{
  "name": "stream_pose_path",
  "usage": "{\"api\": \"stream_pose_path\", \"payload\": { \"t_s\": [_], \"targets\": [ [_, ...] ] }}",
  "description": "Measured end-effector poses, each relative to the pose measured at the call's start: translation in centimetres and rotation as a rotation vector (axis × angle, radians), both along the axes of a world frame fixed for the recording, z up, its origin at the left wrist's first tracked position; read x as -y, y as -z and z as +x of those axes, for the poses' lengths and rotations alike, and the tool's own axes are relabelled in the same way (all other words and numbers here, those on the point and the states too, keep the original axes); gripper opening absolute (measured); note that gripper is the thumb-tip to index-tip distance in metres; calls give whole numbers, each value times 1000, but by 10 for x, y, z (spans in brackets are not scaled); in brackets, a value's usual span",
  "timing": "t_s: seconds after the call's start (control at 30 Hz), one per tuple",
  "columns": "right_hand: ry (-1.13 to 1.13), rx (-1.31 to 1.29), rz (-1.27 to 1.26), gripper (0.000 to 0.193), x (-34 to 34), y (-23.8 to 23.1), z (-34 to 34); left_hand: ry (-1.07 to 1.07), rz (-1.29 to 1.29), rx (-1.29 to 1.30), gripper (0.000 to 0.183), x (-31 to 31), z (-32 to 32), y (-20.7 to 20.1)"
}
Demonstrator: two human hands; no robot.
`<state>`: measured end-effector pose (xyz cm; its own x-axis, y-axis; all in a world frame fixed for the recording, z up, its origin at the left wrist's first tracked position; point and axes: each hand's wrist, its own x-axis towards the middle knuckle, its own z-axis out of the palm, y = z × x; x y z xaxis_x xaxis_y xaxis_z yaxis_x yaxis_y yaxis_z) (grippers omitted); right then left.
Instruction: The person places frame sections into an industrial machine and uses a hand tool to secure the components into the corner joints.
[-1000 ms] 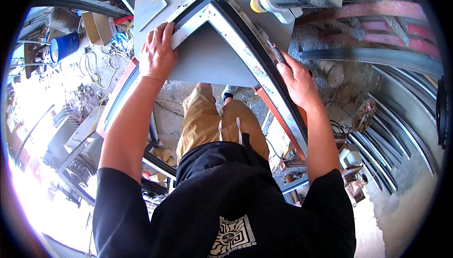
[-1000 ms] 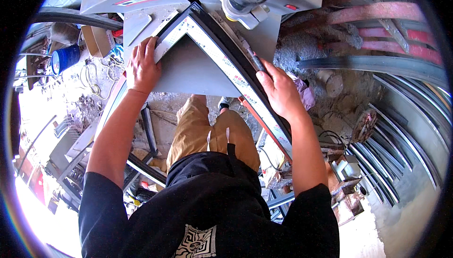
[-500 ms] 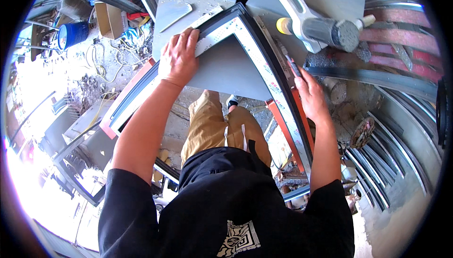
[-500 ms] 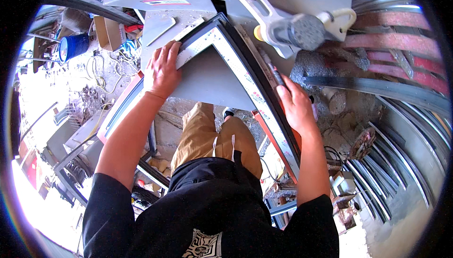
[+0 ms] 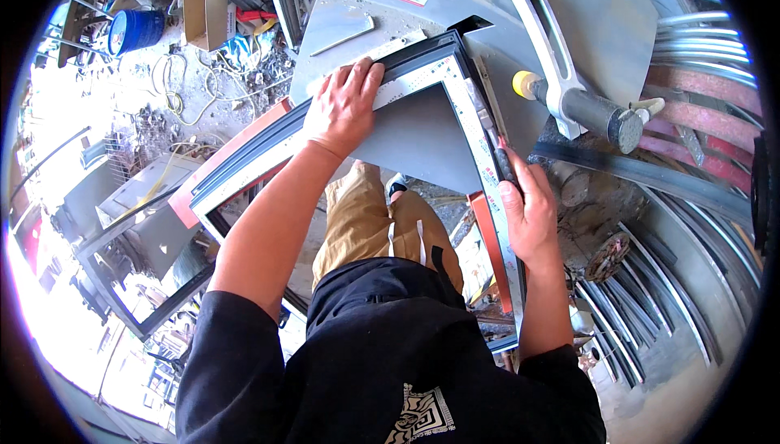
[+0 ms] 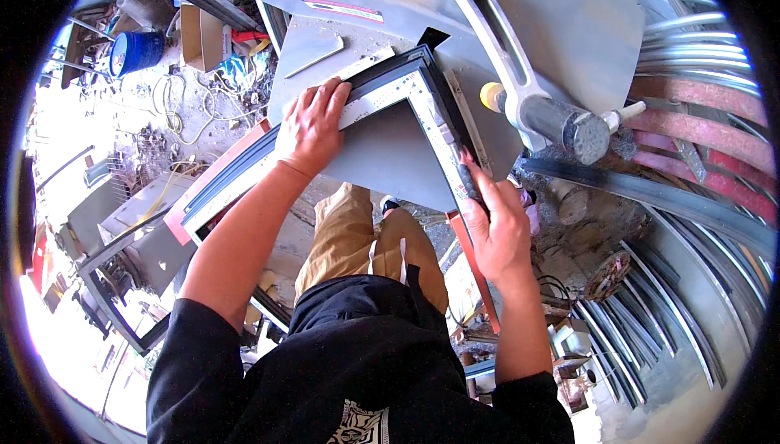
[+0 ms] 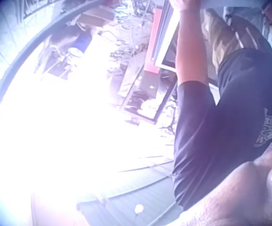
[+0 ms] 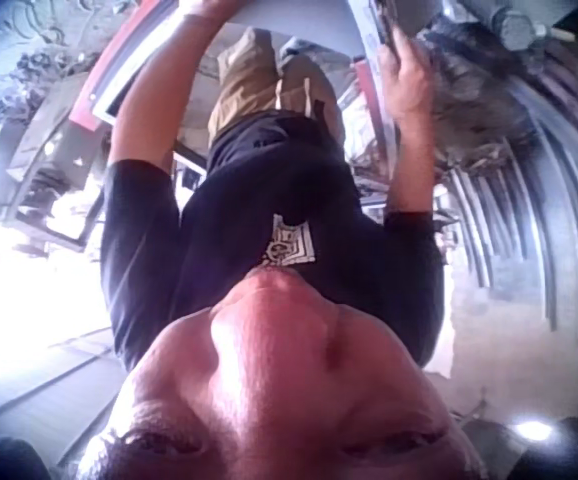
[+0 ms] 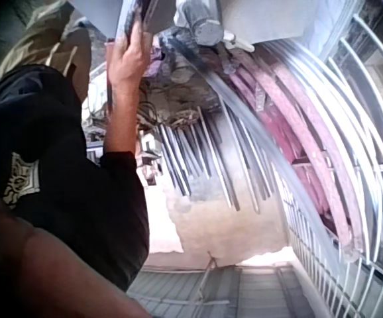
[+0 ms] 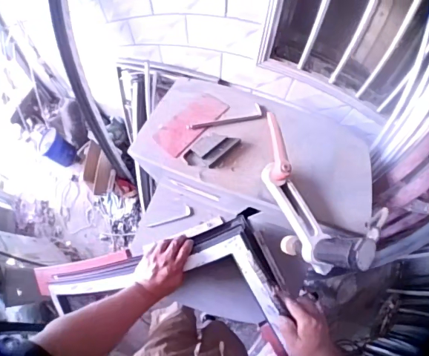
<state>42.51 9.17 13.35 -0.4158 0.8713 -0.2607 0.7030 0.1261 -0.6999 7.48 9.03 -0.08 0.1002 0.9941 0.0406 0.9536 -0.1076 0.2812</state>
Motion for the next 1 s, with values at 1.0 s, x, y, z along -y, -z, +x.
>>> {"api": "stream_pose_path", "payload": {
  "t_s": [1.0],
  "targets": [
    [-511, 556, 653, 18, -148, -25, -185, -29, 11, 88, 52, 1, 3, 5]
  ]
}}
